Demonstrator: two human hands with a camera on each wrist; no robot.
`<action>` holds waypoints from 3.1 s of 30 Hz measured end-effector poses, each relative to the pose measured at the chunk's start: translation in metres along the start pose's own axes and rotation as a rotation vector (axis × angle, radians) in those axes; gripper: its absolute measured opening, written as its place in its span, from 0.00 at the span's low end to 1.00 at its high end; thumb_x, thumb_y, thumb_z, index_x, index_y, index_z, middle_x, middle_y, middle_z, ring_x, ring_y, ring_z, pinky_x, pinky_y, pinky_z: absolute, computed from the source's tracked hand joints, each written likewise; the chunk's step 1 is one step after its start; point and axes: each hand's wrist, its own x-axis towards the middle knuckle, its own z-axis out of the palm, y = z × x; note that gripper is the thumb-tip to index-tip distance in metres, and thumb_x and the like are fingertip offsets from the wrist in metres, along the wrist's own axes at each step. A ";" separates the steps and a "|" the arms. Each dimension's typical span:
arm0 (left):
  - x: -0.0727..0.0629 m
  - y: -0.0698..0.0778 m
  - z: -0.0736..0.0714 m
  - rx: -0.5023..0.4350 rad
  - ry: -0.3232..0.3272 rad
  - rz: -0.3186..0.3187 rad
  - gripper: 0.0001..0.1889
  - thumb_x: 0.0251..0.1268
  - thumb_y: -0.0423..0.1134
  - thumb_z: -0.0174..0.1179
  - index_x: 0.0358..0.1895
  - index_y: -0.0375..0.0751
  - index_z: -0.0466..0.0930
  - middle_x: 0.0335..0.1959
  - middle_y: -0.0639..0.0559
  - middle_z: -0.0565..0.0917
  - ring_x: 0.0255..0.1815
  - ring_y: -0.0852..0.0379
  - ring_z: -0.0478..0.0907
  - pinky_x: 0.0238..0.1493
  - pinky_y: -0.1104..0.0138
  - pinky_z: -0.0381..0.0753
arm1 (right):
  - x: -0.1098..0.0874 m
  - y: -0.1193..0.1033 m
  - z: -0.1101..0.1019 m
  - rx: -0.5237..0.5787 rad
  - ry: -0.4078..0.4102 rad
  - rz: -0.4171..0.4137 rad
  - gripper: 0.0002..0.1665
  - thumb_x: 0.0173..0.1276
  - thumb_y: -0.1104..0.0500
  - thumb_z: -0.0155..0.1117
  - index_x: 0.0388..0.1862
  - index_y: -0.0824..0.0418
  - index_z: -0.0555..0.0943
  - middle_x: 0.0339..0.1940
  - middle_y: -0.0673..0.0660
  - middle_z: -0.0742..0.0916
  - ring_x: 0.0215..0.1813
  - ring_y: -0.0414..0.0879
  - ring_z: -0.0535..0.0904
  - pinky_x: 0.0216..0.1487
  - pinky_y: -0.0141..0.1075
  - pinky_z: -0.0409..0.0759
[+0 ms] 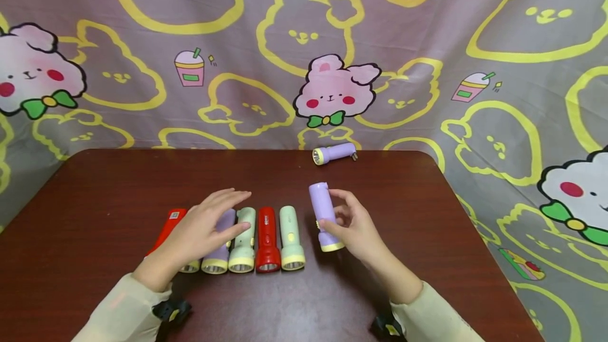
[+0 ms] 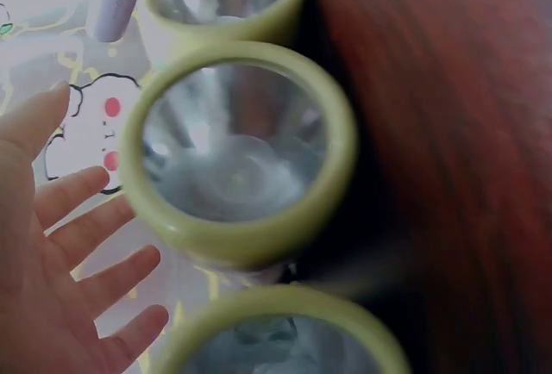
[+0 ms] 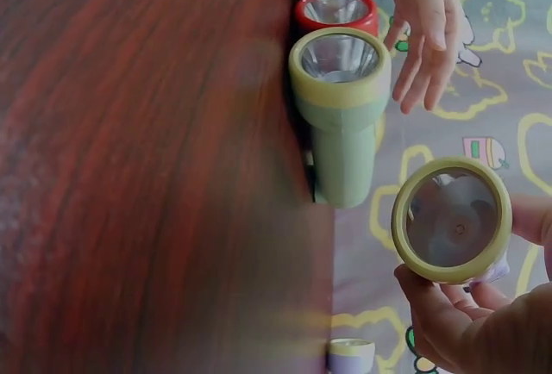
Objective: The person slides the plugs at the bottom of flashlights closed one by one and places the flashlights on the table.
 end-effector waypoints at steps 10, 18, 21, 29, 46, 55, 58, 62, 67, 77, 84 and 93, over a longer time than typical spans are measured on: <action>-0.003 -0.008 0.010 0.077 -0.089 -0.045 0.38 0.62 0.62 0.63 0.73 0.49 0.68 0.72 0.46 0.71 0.76 0.39 0.61 0.58 0.31 0.69 | 0.004 0.008 0.004 -0.031 -0.017 0.069 0.37 0.60 0.71 0.69 0.67 0.63 0.67 0.40 0.68 0.86 0.33 0.45 0.80 0.35 0.37 0.81; -0.006 -0.010 0.015 0.092 -0.134 -0.037 0.41 0.59 0.64 0.64 0.73 0.50 0.67 0.74 0.50 0.69 0.77 0.40 0.59 0.63 0.30 0.64 | 0.004 0.008 0.009 -0.066 -0.017 0.095 0.36 0.59 0.70 0.70 0.66 0.65 0.68 0.36 0.66 0.86 0.30 0.44 0.79 0.33 0.36 0.80; -0.007 -0.010 0.017 0.094 -0.147 -0.026 0.42 0.58 0.65 0.64 0.74 0.51 0.66 0.75 0.50 0.68 0.78 0.40 0.57 0.64 0.31 0.63 | 0.004 0.009 0.010 -0.076 -0.019 0.103 0.36 0.59 0.70 0.70 0.65 0.65 0.68 0.34 0.65 0.86 0.29 0.43 0.78 0.32 0.35 0.79; -0.007 -0.011 0.020 0.058 -0.167 0.010 0.45 0.57 0.68 0.63 0.75 0.50 0.63 0.77 0.48 0.65 0.79 0.37 0.54 0.66 0.29 0.58 | 0.008 0.012 0.014 -0.138 -0.008 0.134 0.36 0.57 0.71 0.72 0.64 0.65 0.70 0.30 0.61 0.84 0.28 0.42 0.76 0.30 0.34 0.78; -0.005 -0.007 0.024 0.058 -0.247 -0.008 0.49 0.55 0.75 0.57 0.77 0.52 0.60 0.79 0.49 0.59 0.81 0.38 0.49 0.68 0.31 0.59 | 0.011 0.020 0.018 -0.211 0.006 0.172 0.36 0.56 0.67 0.75 0.64 0.65 0.71 0.30 0.60 0.82 0.28 0.43 0.77 0.30 0.34 0.78; -0.004 -0.007 0.024 0.055 -0.258 -0.018 0.49 0.55 0.75 0.58 0.77 0.53 0.60 0.80 0.49 0.58 0.81 0.38 0.48 0.69 0.32 0.58 | 0.014 0.017 0.021 -0.306 0.004 0.163 0.36 0.56 0.65 0.76 0.62 0.63 0.72 0.30 0.59 0.82 0.29 0.44 0.78 0.28 0.34 0.78; -0.004 -0.007 0.024 0.055 -0.262 -0.020 0.49 0.55 0.75 0.57 0.77 0.52 0.60 0.80 0.49 0.58 0.81 0.38 0.48 0.69 0.31 0.58 | 0.015 0.017 0.022 -0.338 -0.001 0.163 0.35 0.56 0.64 0.77 0.62 0.63 0.73 0.30 0.59 0.83 0.29 0.44 0.78 0.29 0.34 0.78; -0.004 -0.007 0.024 0.061 -0.269 -0.019 0.50 0.55 0.75 0.57 0.77 0.51 0.60 0.80 0.49 0.58 0.81 0.38 0.48 0.69 0.31 0.58 | 0.015 0.019 0.023 -0.365 0.004 0.165 0.35 0.56 0.63 0.76 0.62 0.62 0.73 0.30 0.58 0.83 0.30 0.44 0.77 0.29 0.34 0.77; -0.004 -0.006 0.025 0.077 -0.279 -0.018 0.50 0.56 0.75 0.56 0.77 0.50 0.60 0.80 0.49 0.58 0.81 0.38 0.48 0.69 0.31 0.58 | 0.015 0.019 0.023 -0.391 -0.003 0.139 0.34 0.56 0.63 0.76 0.61 0.63 0.74 0.27 0.55 0.83 0.30 0.42 0.76 0.33 0.33 0.74; -0.004 -0.005 0.025 0.071 -0.289 -0.029 0.50 0.56 0.75 0.56 0.77 0.50 0.60 0.80 0.49 0.57 0.81 0.38 0.48 0.69 0.31 0.57 | 0.011 0.018 0.022 -0.398 -0.006 0.128 0.33 0.55 0.65 0.75 0.60 0.65 0.74 0.26 0.54 0.83 0.27 0.41 0.75 0.33 0.33 0.74; -0.004 -0.005 0.025 0.071 -0.288 -0.021 0.50 0.57 0.75 0.56 0.77 0.50 0.59 0.80 0.49 0.57 0.81 0.38 0.48 0.69 0.31 0.57 | 0.008 0.016 0.023 -0.388 0.018 0.125 0.32 0.56 0.65 0.74 0.60 0.64 0.73 0.26 0.55 0.83 0.28 0.42 0.75 0.33 0.34 0.73; -0.003 -0.006 0.026 0.069 -0.289 -0.030 0.50 0.56 0.75 0.56 0.77 0.50 0.59 0.80 0.49 0.57 0.81 0.39 0.48 0.69 0.31 0.57 | 0.006 0.017 0.023 -0.398 0.021 0.125 0.35 0.57 0.65 0.73 0.62 0.64 0.71 0.27 0.55 0.83 0.29 0.42 0.75 0.35 0.34 0.74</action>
